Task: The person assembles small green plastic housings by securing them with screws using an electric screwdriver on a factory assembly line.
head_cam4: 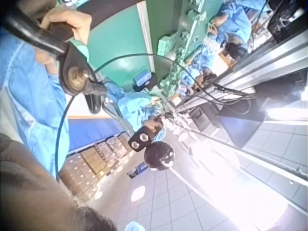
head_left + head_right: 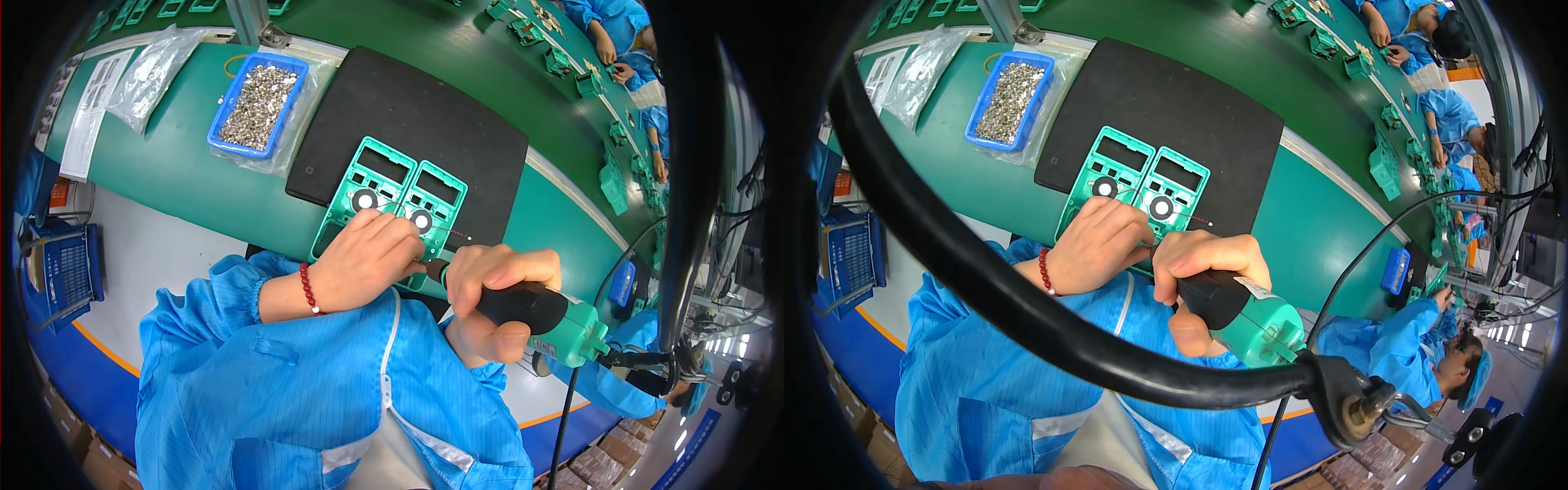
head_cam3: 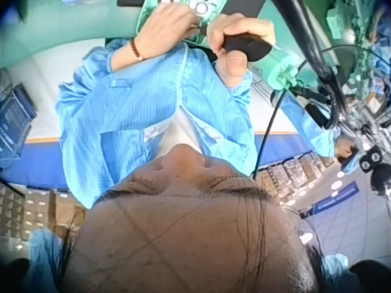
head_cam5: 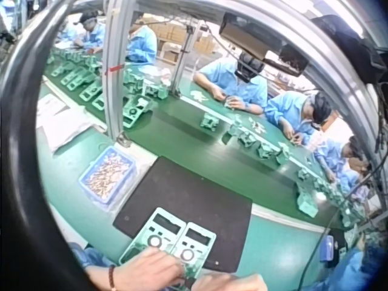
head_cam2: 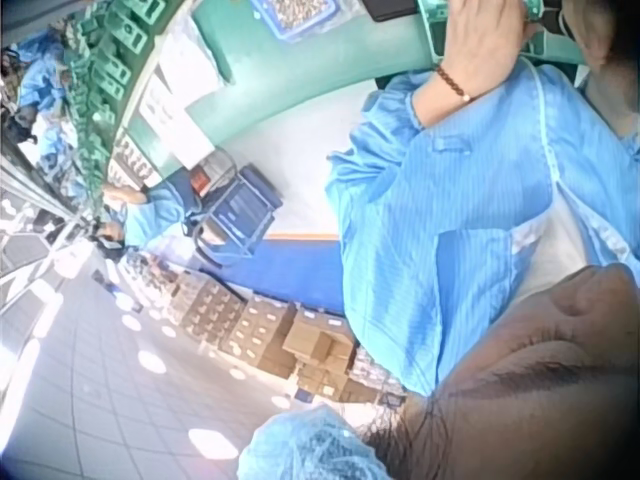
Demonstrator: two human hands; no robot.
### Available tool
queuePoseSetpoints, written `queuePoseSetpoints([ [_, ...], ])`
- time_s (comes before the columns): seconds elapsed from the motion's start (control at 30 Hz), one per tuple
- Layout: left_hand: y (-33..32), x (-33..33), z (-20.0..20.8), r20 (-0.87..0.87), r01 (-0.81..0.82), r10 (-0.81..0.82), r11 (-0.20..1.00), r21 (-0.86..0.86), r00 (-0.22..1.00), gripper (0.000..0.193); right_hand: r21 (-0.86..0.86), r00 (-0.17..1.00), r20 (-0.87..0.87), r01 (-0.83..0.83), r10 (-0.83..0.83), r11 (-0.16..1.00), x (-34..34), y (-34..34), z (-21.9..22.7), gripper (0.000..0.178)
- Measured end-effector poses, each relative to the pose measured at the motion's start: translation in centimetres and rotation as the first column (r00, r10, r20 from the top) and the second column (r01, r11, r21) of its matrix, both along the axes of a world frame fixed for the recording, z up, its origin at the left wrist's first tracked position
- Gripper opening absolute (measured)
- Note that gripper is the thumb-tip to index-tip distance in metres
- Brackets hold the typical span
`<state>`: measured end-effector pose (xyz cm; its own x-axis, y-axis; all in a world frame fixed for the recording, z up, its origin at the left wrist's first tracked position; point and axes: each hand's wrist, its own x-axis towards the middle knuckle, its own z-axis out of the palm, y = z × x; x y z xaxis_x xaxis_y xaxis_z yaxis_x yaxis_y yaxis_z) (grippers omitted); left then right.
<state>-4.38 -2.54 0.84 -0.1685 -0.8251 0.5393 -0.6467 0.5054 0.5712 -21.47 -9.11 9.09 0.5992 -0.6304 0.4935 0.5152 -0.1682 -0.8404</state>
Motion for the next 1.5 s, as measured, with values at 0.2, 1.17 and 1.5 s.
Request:
queuePoseSetpoints([
  [0.2, 0.0, -0.1, 0.1, 0.013, 0.006, -0.006, 1.000, 0.008, 1.000, 0.025, -0.007, 0.999, -0.007, -0.048, 0.048, 0.999, 0.0, -0.2, 0.0, 0.053],
  [1.17, -0.1, -0.4, -1.8, 0.340, -0.109, 0.076, 0.991, 0.077, 0.937, 0.046, -0.050, 0.889, -0.028, 0.455, -0.457, 0.889, 2.3, -4.4, -6.1, 0.030],
  [1.5, -0.2, -0.5, -2.0, 0.351, -0.102, 0.069, 0.992, 0.076, 0.934, 0.045, 0.021, 0.908, -0.015, 0.419, -0.418, 0.908, 2.2, -4.5, -6.3, 0.027],
])
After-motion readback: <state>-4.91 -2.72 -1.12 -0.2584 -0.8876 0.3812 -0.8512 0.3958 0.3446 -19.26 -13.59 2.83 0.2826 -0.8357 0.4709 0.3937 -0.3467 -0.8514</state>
